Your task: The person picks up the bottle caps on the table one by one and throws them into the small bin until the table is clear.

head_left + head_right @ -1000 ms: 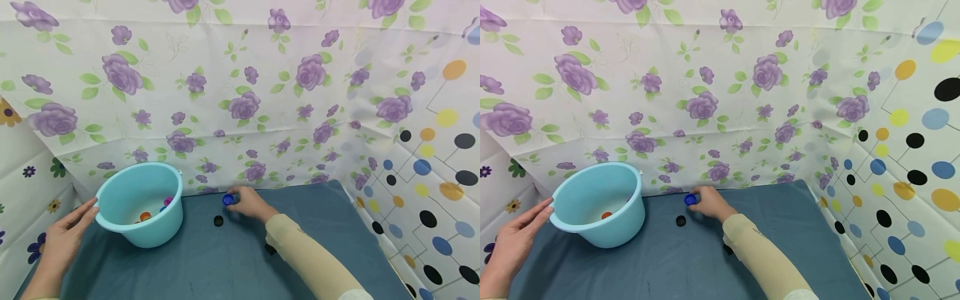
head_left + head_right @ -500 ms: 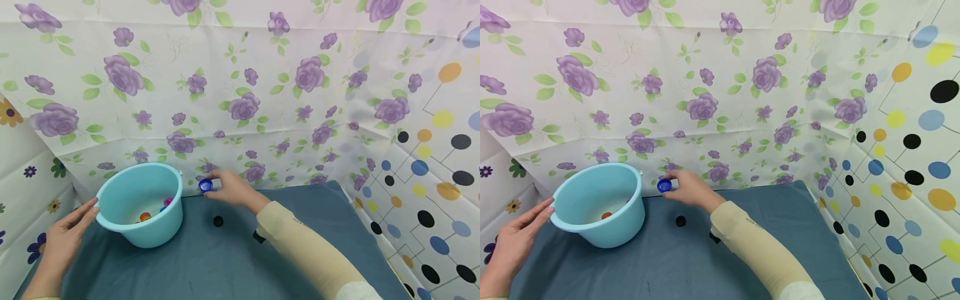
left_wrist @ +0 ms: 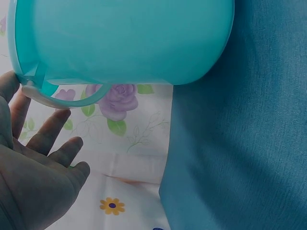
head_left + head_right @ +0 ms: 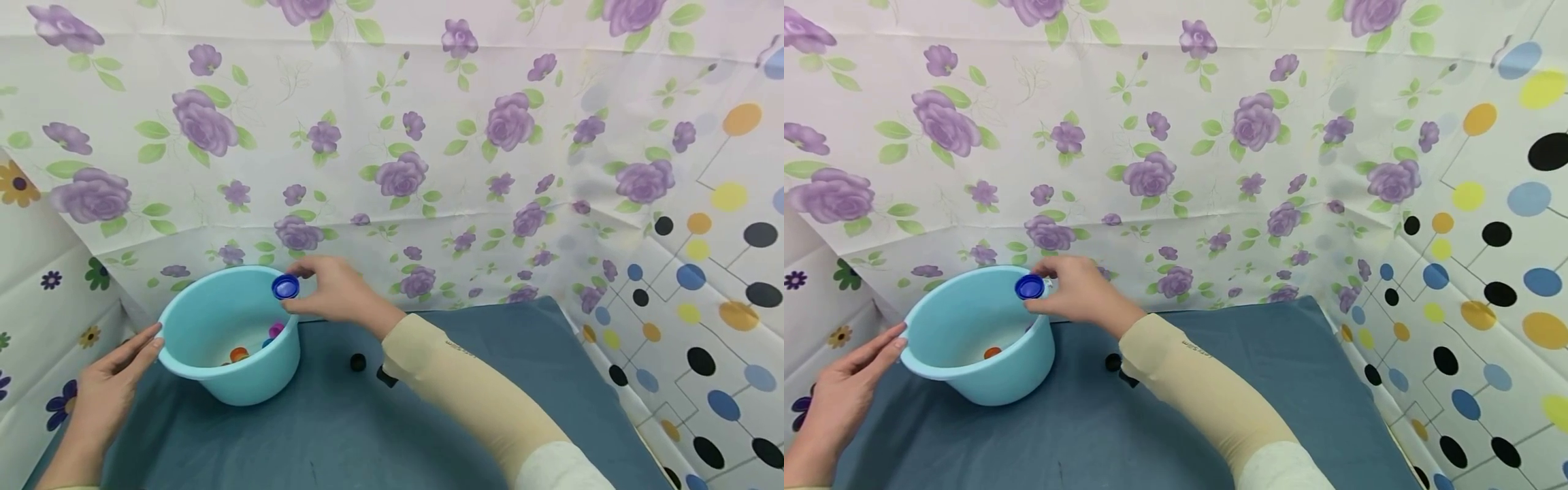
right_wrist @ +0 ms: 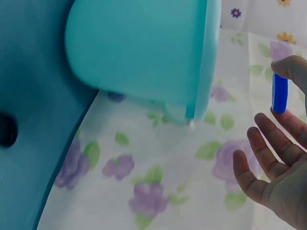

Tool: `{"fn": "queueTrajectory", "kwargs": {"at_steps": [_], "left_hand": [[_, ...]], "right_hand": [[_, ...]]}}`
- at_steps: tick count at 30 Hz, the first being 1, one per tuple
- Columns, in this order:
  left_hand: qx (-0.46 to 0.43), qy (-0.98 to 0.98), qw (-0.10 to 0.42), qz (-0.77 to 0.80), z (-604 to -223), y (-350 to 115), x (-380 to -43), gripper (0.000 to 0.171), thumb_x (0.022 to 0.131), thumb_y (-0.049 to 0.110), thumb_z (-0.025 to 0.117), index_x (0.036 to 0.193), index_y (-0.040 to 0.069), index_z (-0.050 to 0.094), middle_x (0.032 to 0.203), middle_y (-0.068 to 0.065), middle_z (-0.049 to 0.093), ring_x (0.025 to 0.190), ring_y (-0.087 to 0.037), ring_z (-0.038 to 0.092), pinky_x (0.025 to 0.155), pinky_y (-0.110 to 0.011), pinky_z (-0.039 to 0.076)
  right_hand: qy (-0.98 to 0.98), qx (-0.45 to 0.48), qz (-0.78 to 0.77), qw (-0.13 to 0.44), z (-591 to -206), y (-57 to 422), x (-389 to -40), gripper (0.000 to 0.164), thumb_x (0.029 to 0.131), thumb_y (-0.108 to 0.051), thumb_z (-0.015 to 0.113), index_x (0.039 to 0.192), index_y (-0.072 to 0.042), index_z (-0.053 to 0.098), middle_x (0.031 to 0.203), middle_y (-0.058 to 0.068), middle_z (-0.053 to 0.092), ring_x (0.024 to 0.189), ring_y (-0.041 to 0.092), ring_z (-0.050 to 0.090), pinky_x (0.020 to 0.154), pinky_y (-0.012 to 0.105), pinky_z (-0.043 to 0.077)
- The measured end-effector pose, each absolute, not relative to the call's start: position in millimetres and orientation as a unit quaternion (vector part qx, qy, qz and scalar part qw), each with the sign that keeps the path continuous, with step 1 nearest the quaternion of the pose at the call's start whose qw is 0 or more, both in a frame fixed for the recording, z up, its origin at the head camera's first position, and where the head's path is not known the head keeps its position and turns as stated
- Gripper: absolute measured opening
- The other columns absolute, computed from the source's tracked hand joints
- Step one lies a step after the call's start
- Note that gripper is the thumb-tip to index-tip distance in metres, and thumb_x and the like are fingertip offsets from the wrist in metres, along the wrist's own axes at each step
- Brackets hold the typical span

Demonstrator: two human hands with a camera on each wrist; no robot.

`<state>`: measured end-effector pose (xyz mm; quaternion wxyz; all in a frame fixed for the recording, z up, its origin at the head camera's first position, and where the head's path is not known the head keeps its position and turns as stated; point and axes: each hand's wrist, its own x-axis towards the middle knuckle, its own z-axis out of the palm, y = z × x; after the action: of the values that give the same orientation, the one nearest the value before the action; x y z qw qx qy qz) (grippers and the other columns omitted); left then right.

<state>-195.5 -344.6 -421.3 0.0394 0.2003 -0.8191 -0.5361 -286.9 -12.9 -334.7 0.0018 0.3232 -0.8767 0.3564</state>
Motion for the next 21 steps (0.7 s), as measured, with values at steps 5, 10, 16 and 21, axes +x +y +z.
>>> {"fn": "queueTrajectory", "kwargs": {"at_steps": [5,10,16,21], "left_hand": [[0.201,-0.821,0.042,-0.532,-421.9,-345.2,-195.4,0.060,0.083,0.061,0.055,0.138,0.041,0.041,0.144,0.020,0.036,0.144,-0.026,0.019,0.106,-0.064,0.026],[0.199,-0.824,0.047,-0.528,-421.1,-345.0,-194.6,0.060,0.084,0.061,0.055,0.138,0.039,0.041,0.145,0.018,0.036,0.144,-0.025,0.019,0.106,-0.063,0.027],[0.207,-0.826,0.047,-0.522,-420.7,-344.7,-194.5,0.061,0.083,0.063,0.054,0.138,0.040,0.042,0.147,0.013,0.034,0.144,-0.028,0.019,0.105,-0.065,0.026],[0.205,-0.825,0.044,-0.524,-420.0,-345.0,-195.6,0.061,0.083,0.063,0.053,0.138,0.040,0.041,0.148,0.012,0.033,0.144,-0.030,0.019,0.104,-0.066,0.025]], "right_hand": [[-0.879,0.329,0.345,-0.008,-335.2,-38.6,-286.0,0.045,0.079,-0.046,0.071,0.117,-0.027,0.059,0.114,-0.013,0.060,0.109,0.001,0.054,0.087,0.018,0.050],[-0.888,0.328,0.322,-0.021,-340.3,-62.3,-283.8,0.049,0.079,-0.048,0.070,0.122,-0.027,0.059,0.117,-0.015,0.060,0.110,0.000,0.055,0.088,0.014,0.048],[-0.890,0.331,0.313,-0.033,-351.3,-82.2,-282.7,0.049,0.080,-0.048,0.070,0.122,-0.028,0.058,0.116,-0.016,0.061,0.108,-0.004,0.055,0.091,0.015,0.047],[-0.888,0.330,0.317,-0.048,-361.2,-90.5,-284.0,0.046,0.080,-0.047,0.070,0.120,-0.027,0.059,0.115,-0.016,0.061,0.109,-0.003,0.055,0.094,0.018,0.046]]}}
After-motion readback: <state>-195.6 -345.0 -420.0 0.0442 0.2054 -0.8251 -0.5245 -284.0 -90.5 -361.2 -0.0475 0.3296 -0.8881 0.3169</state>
